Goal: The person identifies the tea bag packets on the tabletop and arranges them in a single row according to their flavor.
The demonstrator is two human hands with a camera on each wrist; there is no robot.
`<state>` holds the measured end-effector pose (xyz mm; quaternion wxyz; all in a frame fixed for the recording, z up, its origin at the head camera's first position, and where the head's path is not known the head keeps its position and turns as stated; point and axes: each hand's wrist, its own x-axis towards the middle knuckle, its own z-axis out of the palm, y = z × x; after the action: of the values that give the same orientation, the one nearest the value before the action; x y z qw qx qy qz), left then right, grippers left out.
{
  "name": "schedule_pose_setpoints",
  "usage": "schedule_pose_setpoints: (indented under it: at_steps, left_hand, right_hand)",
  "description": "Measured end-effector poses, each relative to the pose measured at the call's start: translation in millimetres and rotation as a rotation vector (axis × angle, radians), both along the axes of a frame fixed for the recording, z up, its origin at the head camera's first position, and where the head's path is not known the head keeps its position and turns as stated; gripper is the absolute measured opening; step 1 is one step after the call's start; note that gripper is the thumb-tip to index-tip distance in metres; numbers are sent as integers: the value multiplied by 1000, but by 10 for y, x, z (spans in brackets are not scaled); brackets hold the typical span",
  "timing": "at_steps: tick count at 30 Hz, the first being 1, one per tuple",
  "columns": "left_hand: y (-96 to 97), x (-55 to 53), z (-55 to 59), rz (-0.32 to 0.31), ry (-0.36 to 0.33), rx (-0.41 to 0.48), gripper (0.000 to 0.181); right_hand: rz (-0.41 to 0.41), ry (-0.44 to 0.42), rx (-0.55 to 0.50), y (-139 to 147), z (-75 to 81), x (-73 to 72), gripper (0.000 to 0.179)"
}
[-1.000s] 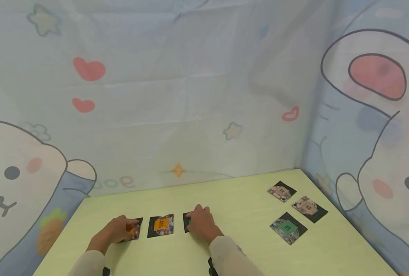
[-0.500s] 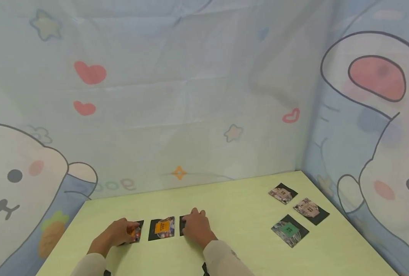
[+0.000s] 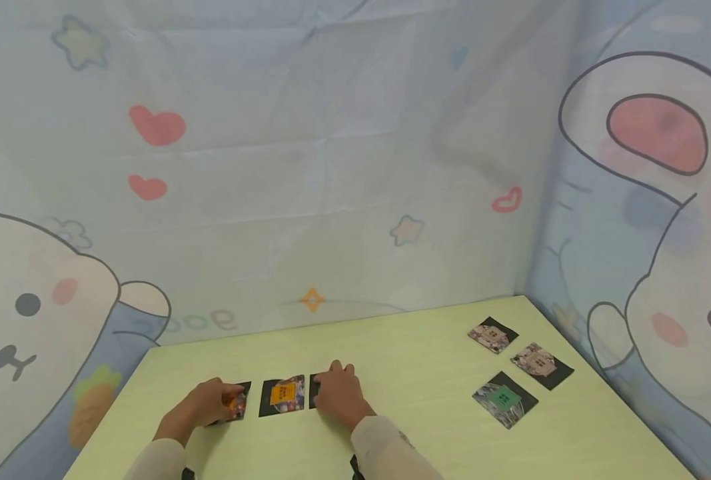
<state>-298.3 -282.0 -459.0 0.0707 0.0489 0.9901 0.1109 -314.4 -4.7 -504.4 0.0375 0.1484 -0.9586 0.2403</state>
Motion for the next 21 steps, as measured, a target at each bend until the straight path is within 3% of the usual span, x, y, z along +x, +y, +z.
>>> schedule_pose_setpoints:
  at_steps: [7, 11, 21]
  left_hand:
    - [-2, 4, -26, 15, -9, 18, 52]
    - [3, 6, -26, 19, -9, 18, 52]
    - [26, 7, 20, 11, 5, 3, 52]
  right_hand:
    - [10, 12, 0, 16, -27, 5, 41]
    - [22, 59, 7, 45, -49, -1, 41]
    - [65, 128, 1, 182, 95, -1, 37]
